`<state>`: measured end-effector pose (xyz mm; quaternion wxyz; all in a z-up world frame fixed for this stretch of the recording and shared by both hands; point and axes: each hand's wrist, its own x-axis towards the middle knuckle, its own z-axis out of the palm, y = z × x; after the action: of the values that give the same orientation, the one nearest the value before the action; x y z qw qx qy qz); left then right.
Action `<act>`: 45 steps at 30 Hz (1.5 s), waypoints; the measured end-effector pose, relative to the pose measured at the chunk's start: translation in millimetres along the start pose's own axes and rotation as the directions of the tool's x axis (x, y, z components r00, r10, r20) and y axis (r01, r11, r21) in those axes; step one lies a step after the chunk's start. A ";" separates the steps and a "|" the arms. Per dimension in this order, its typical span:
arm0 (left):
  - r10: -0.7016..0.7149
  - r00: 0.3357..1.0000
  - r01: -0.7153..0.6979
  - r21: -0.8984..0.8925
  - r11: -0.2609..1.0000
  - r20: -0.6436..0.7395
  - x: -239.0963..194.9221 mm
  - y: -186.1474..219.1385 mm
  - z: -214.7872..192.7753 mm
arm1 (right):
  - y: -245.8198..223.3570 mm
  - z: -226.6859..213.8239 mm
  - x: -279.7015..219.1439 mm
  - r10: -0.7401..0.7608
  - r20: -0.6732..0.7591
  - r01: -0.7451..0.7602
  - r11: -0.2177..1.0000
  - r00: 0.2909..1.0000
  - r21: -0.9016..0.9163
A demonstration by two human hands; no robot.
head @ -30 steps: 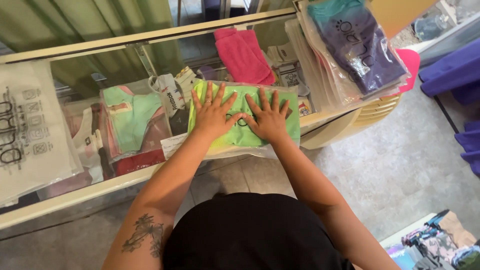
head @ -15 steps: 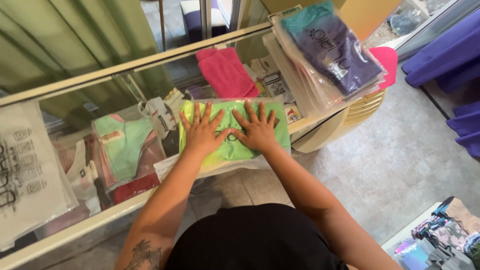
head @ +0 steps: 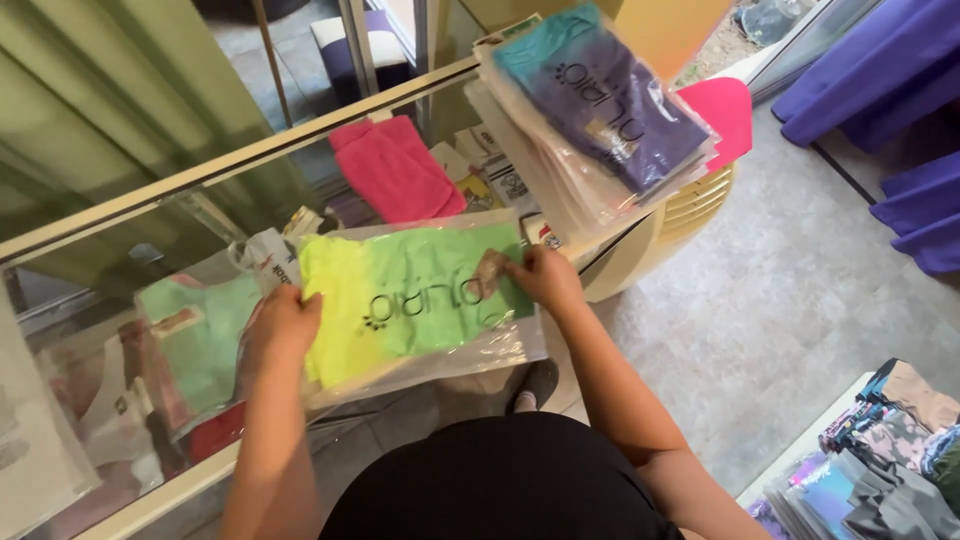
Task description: Packing various clothing items into branded plastic bags at a store counter.
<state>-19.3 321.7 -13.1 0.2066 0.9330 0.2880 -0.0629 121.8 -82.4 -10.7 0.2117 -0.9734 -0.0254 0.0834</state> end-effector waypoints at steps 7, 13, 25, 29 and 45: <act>0.092 0.978 -0.133 -0.218 0.967 -0.188 -25.2 110.6 -102.0 | 12.2 -77.8 -34.7 -0.217 -0.053 0.181 0.629 0.975 0.756; 0.451 0.832 -0.542 -0.295 0.787 -0.324 51.7 324.4 -139.6 | 75.8 -168.0 -11.6 -0.052 -0.396 0.380 0.425 0.917 0.822; 0.668 0.581 -0.693 0.148 0.705 -0.465 220.3 534.6 7.7 | 160.7 -190.6 66.6 0.003 -0.547 0.348 0.769 0.837 0.536; 0.769 0.553 -0.788 0.098 0.608 -0.323 155.9 551.9 -10.4 | 128.7 -216.5 90.6 -0.368 -0.650 0.632 0.741 0.665 0.228; 0.788 0.610 -0.785 0.071 0.616 -0.082 176.0 557.5 38.4 | 67.3 -208.1 146.7 -0.596 0.031 0.570 0.750 0.802 -0.336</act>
<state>440.3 -22.0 105.2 0.1848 0.9695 -0.1405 0.0791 303.2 -216.0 125.6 0.0628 -0.9403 -0.3331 -0.0304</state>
